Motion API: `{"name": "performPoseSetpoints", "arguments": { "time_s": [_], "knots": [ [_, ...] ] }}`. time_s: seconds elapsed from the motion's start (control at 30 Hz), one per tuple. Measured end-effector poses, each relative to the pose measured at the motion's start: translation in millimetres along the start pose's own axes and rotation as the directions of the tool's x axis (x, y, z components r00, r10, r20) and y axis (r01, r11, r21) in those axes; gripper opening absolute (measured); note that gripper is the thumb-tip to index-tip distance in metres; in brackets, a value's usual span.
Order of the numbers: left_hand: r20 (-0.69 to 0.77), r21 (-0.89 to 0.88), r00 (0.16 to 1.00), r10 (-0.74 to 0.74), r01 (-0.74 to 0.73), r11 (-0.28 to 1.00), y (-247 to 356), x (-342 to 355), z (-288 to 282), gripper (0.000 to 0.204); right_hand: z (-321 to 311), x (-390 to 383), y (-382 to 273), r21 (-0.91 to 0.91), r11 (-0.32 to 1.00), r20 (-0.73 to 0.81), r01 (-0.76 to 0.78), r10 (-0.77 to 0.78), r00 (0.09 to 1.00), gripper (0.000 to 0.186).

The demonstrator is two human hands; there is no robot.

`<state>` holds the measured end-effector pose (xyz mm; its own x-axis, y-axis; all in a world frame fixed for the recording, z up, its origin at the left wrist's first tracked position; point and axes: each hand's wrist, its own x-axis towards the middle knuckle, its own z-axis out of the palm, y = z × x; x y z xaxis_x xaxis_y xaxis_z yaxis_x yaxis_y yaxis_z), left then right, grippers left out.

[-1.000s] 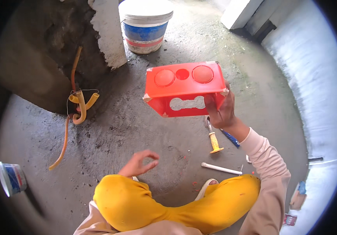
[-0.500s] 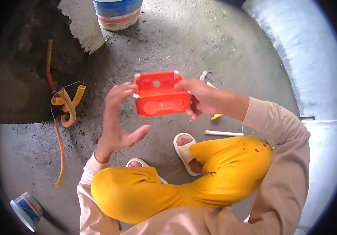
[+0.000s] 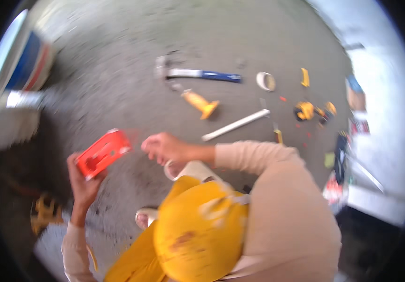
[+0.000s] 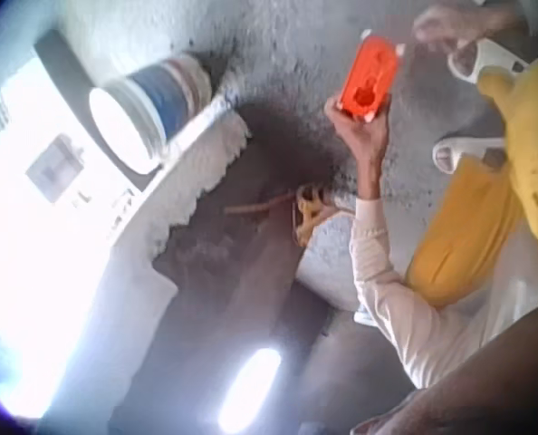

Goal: The person prepares a red plastic electrical junction box by using a knife and pliers to remove knockouts and trim edges, then attempts to fit the box into a recessed space in a concrete wall containing orange conduits.

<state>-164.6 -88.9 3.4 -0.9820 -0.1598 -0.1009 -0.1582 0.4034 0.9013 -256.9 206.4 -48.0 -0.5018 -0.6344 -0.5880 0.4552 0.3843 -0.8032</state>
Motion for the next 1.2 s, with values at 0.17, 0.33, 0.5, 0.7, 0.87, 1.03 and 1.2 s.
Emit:
{"name": "performPoseSetpoints", "arguments": {
  "time_s": [0.17,0.33,0.5,0.7,0.87,1.03,1.2],
  "knots": [
    [0.099,-0.015,0.988,0.119,-0.118,0.993,-30.6,48.3,47.4,0.066,-82.5,-78.0,91.6,-0.553,0.826,-0.505,0.11,-0.437,0.744,0.016],
    [0.026,-0.104,0.995,0.099,-0.096,0.99,-44.8,60.0,124.1,0.07,-275.2,-204.3,213.1,-0.225,0.942,-0.963,-0.25,-0.175,0.205,0.013],
    [0.005,-0.08,0.995,0.096,-0.095,0.992,-33.2,71.9,129.1,0.07,-387.3,-249.6,222.3,-0.26,0.707,-0.96,-0.658,-0.114,0.256,0.021],
    [0.052,-0.061,0.992,0.115,-0.112,0.992,-36.1,94.3,122.4,0.072,-524.8,-271.8,200.1,-0.26,0.552,-0.962,-0.793,-0.217,0.165,0.03],
    [0.035,0.032,0.996,0.081,-0.082,0.996,-25.4,100.3,118.1,0.072,-588.3,-259.7,215.2,-0.195,0.467,-0.979,-0.863,-0.145,0.143,0.044],
    [0.151,0.175,0.988,0.039,-0.066,0.982,-12.3,106.2,115.8,0.062,-653.0,-242.0,233.9,-0.107,0.51,-0.994,-0.853,-0.034,0.105,0.053],
    [0.217,0.163,0.976,0.021,-0.058,0.985,-10.5,107.0,120.0,0.065,-688.3,-261.5,249.9,-0.019,0.602,-0.997,-0.798,-0.076,-0.034,0.078]
  ]
}}
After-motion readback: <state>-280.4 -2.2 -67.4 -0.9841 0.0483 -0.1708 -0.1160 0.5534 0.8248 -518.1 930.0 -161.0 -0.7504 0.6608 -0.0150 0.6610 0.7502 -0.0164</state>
